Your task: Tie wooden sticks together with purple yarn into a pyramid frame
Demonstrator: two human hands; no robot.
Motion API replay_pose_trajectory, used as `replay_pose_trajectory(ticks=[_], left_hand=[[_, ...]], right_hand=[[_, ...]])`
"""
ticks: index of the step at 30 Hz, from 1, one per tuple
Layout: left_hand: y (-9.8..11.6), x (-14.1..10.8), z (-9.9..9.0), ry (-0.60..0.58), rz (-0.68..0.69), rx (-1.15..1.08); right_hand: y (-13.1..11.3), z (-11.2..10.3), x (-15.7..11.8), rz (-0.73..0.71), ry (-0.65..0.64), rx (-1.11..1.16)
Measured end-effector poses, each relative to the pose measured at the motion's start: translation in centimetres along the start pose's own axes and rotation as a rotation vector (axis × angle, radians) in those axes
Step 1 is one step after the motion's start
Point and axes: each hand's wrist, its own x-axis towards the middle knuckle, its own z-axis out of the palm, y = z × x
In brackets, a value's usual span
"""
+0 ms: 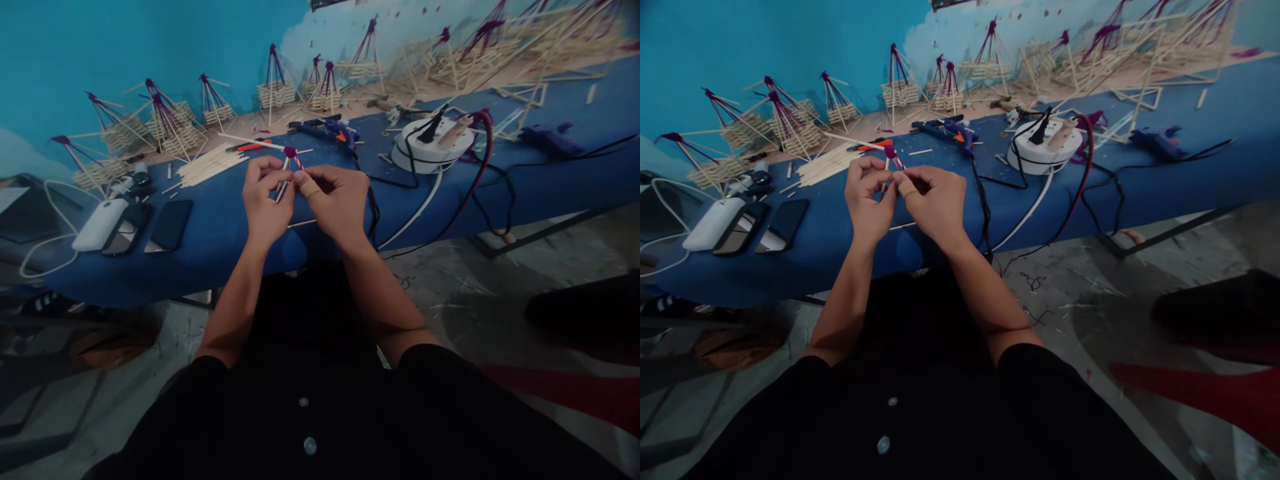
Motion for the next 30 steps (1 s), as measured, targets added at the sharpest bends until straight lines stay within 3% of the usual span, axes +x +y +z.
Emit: replay_pose_trajectory(ticks=[7,15,20,25,30], left_hand=[[-0.4,-0.2,0.7,-0.009,0.031,0.012],[-1.4,1.7,-0.4,-0.052,0.041,-0.081],[-2.3,2.8,-0.5,-0.043,-0.047,-0.173],[-2.7,3.6,-0.6,-0.026,-0.119,-0.109],[-3.4,4.0,-1.1,-0.084,-0.138,-0.093]], right_hand=[[-0.7,0.0,1.6,0.003,-0.036,-0.13],[-1.1,0.1,2.7,0.016,-0.048,-0.086],[-0.6,0.2,2.5,-0.052,-0.06,-0.075],[0.0,1.2,2.0,-0.151,-0.099,-0.159],[0.8,2.6,1.5,-0.199,-0.105,-0.208]])
